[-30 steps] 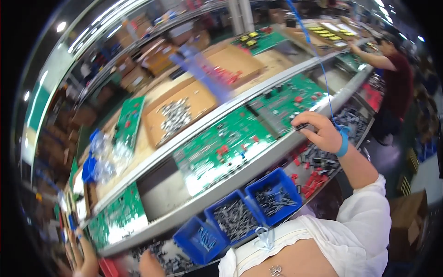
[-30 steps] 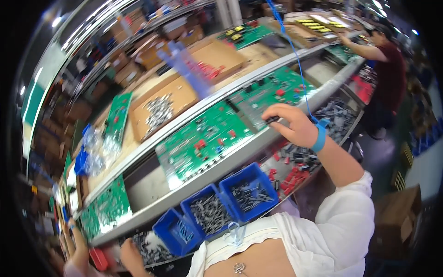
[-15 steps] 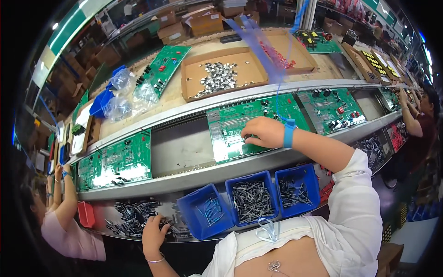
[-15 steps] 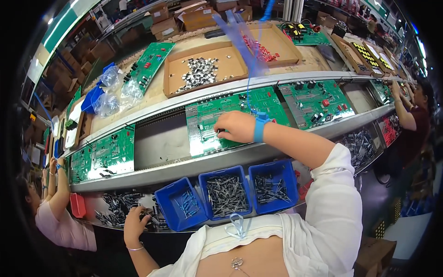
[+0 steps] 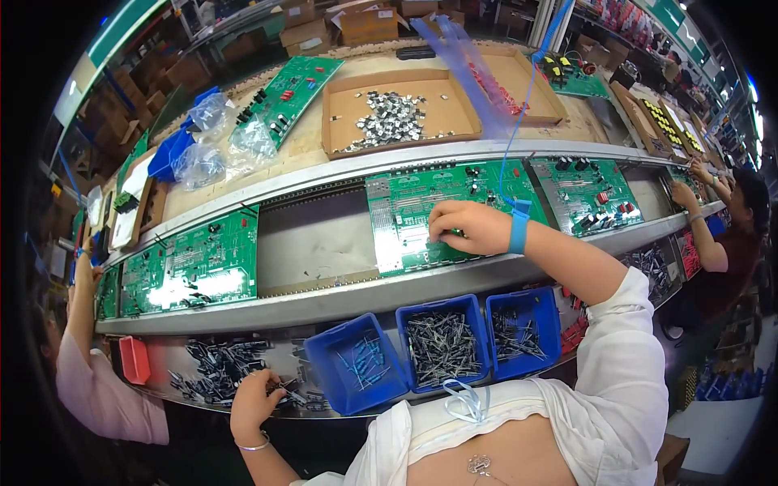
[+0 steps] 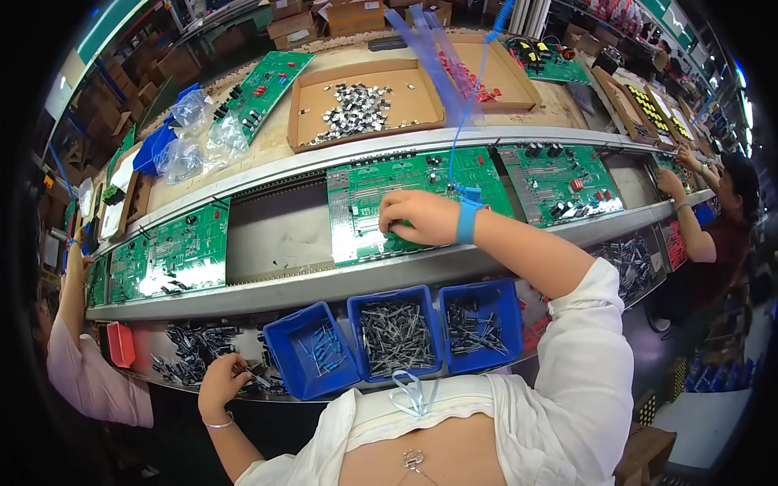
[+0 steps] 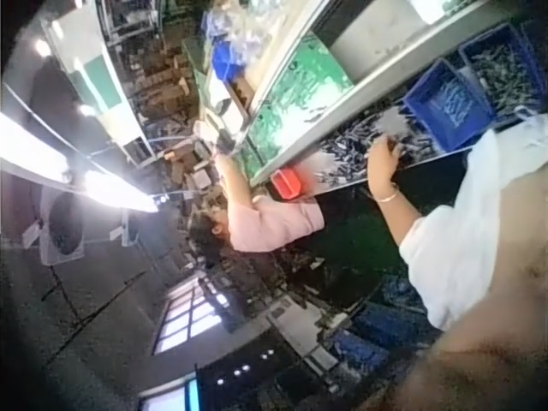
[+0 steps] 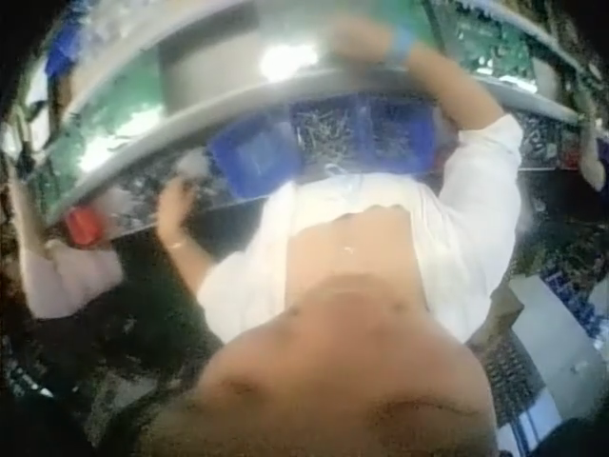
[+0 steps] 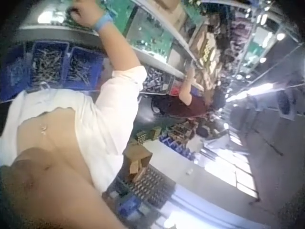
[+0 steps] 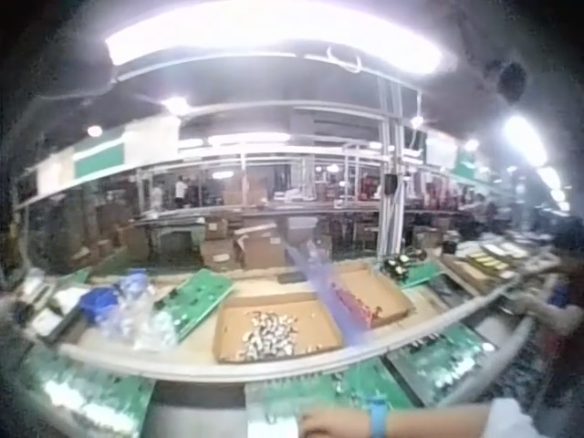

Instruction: The person assembles circuit boards on a conveyor line by picking electronic components from bins and a tray and inserting them into the boards by hand.

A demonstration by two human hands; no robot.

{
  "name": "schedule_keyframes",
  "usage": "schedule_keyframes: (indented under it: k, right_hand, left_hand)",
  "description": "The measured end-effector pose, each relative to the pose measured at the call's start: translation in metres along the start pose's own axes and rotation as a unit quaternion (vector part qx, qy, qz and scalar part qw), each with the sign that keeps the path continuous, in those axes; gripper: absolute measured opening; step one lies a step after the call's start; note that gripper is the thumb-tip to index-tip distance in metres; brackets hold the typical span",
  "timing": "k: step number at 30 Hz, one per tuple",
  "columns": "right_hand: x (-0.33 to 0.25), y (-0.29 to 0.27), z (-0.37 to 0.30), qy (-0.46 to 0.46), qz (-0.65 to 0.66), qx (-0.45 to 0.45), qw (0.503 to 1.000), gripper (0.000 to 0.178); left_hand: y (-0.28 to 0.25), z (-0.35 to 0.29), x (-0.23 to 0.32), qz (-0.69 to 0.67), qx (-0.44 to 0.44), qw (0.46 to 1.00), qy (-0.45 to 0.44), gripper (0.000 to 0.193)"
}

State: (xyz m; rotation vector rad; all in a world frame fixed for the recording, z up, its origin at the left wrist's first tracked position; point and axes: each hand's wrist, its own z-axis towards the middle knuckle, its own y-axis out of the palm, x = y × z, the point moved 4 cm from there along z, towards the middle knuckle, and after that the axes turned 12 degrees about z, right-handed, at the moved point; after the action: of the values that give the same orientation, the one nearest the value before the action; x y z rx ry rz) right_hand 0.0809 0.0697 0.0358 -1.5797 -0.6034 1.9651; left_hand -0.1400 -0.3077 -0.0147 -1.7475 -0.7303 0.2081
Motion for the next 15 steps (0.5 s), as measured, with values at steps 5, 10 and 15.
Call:
schedule_keyframes:
  k: [5, 10, 15]
  right_hand:
    - [0.000, 0.000, 0.000, -0.052, -0.016, 0.007, 0.998, 0.019]
    - [0.000, -0.001, -0.001, 0.020, 0.013, -0.027, 0.999, 0.026]
    - [0.001, -0.003, -0.004, 0.026, 0.018, -0.017, 0.999, 0.023]
  left_hand:
    - [-0.003, 0.002, 0.003, 0.014, 0.002, 1.000, 0.008, 0.022]
    - [-0.002, 0.002, -0.004, -0.055, 0.001, 0.998, -0.041, 0.022]
    - [-0.007, 0.004, 0.007, -0.020, 0.000, 0.999, 0.025, 0.022]
